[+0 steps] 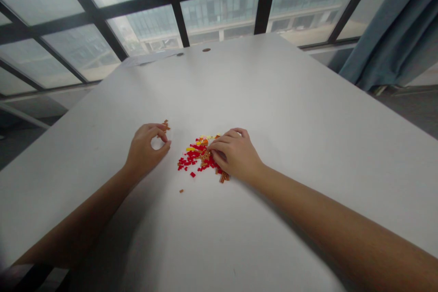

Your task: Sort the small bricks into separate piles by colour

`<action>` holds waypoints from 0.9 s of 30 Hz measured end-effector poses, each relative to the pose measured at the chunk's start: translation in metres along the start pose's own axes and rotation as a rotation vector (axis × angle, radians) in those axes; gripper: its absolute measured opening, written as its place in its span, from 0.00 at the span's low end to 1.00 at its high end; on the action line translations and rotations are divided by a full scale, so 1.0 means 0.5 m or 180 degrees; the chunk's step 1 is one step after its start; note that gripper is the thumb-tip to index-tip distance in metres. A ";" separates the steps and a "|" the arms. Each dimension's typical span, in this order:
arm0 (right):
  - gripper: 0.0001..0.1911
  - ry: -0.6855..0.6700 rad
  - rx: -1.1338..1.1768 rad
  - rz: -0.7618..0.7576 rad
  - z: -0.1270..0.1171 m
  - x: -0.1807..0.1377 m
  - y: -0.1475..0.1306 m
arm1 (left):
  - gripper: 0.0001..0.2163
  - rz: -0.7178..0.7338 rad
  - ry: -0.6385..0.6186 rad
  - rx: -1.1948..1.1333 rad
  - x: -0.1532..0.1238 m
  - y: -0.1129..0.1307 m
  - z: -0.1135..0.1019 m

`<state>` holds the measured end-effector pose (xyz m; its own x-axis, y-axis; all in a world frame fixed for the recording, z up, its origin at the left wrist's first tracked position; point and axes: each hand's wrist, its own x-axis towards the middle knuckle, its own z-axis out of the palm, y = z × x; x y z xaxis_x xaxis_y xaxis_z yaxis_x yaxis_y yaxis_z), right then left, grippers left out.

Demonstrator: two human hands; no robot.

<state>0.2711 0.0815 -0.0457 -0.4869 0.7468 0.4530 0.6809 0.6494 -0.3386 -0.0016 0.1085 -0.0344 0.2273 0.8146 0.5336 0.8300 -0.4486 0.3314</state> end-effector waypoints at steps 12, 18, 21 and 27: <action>0.11 -0.0042 -0.0075 0.0024 -0.002 0.003 -0.004 | 0.02 0.0936 -0.0598 -0.0375 -0.043 0.137 0.017; 0.11 -0.0045 -0.0073 0.0007 -0.002 0.003 -0.003 | 0.06 0.0801 -0.0714 -0.0273 -0.047 0.141 0.023; 0.11 -0.0010 -0.0068 0.0005 0.000 0.003 -0.003 | 0.07 0.0763 -0.0753 -0.0250 -0.047 0.146 0.021; 0.11 -0.0022 -0.0071 -0.0004 -0.001 0.002 -0.003 | 0.06 0.0741 -0.0721 -0.0257 -0.046 0.150 0.016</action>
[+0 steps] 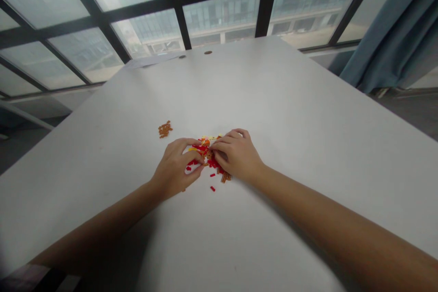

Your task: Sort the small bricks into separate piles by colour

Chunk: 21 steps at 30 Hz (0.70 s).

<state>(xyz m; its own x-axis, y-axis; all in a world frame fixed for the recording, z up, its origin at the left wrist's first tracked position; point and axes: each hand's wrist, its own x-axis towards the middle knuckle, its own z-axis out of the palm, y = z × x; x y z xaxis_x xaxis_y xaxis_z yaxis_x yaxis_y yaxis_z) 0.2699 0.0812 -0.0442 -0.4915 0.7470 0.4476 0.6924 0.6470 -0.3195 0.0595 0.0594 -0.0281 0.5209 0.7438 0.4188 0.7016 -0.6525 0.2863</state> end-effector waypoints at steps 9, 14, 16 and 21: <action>0.10 0.0111 0.0020 -0.0092 0.005 -0.002 0.004 | 0.02 -0.0683 0.0528 0.0543 0.020 -0.076 -0.039; 0.10 0.0150 0.0006 -0.0099 0.008 -0.001 0.005 | 0.02 -0.1432 0.0631 0.0747 0.020 -0.185 -0.043; 0.10 0.0144 0.0001 -0.0093 0.008 -0.001 0.005 | 0.02 -0.1539 0.0627 0.0770 0.014 -0.215 -0.039; 0.11 0.0082 0.0050 -0.0040 0.005 0.000 0.004 | 0.03 -0.1626 0.0731 0.0853 0.005 -0.235 -0.034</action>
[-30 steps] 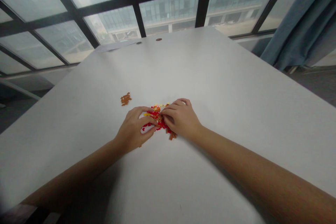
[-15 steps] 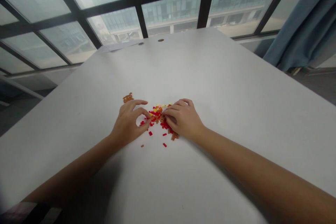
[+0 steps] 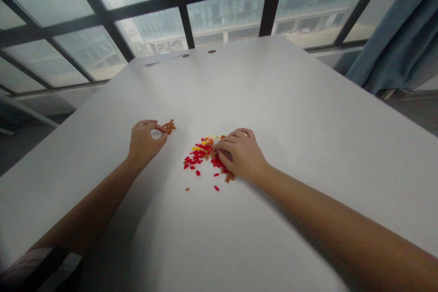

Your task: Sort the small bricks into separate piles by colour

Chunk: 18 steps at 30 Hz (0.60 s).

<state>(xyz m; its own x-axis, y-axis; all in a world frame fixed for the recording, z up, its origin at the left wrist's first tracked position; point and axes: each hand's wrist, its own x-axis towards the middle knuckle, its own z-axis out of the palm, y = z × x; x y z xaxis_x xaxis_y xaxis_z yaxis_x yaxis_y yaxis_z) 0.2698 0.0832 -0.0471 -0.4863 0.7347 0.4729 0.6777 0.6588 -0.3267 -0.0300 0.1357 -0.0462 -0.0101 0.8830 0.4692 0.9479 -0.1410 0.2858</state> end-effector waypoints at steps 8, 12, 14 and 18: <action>0.11 -0.0001 -0.0012 0.0012 -0.002 -0.001 -0.001 | 0.04 -0.0054 0.0065 0.0026 0.002 -0.009 0.009; 0.10 0.0011 -0.0012 0.0005 0.000 -0.002 0.000 | 0.05 -0.0071 0.0090 0.0037 0.006 -0.019 0.013; 0.10 -0.0002 -0.0015 0.0005 0.000 -0.002 0.000 | 0.06 -0.0070 0.0097 0.0037 0.007 -0.022 0.012; 0.11 -0.0031 -0.0026 0.0008 -0.003 -0.002 -0.002 | 0.07 -0.0083 0.0131 0.0032 0.010 -0.025 0.009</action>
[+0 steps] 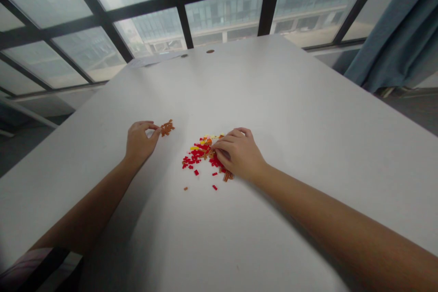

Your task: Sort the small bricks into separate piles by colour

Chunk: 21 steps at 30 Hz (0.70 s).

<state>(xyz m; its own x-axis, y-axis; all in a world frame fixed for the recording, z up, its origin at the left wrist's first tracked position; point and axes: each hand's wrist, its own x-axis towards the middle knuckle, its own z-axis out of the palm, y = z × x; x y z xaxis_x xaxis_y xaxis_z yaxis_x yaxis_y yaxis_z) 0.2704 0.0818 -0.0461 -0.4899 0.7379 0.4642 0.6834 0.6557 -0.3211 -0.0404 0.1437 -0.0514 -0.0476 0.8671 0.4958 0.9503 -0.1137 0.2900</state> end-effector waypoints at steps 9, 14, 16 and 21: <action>0.10 -0.0028 -0.0018 0.0003 -0.003 0.000 0.000 | 0.09 -0.0034 -0.0042 -0.0039 0.000 -0.004 -0.002; 0.11 -0.0035 -0.0010 0.0001 -0.002 0.000 0.000 | 0.08 0.0036 -0.0138 -0.0082 -0.005 0.001 -0.004; 0.11 -0.0014 -0.0019 0.0004 -0.001 -0.001 0.000 | 0.06 0.0043 -0.0140 -0.0095 -0.005 0.003 -0.005; 0.10 -0.0009 0.0020 0.0009 -0.001 -0.001 0.000 | 0.04 0.0089 -0.0091 -0.0132 -0.004 0.007 -0.009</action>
<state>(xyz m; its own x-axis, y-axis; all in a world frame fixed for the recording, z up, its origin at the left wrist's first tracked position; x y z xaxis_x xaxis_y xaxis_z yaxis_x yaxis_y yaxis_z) 0.2710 0.0813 -0.0460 -0.4894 0.7403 0.4609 0.6815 0.6544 -0.3275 -0.0384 0.1393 -0.0480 -0.0119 0.8767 0.4809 0.9375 -0.1574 0.3102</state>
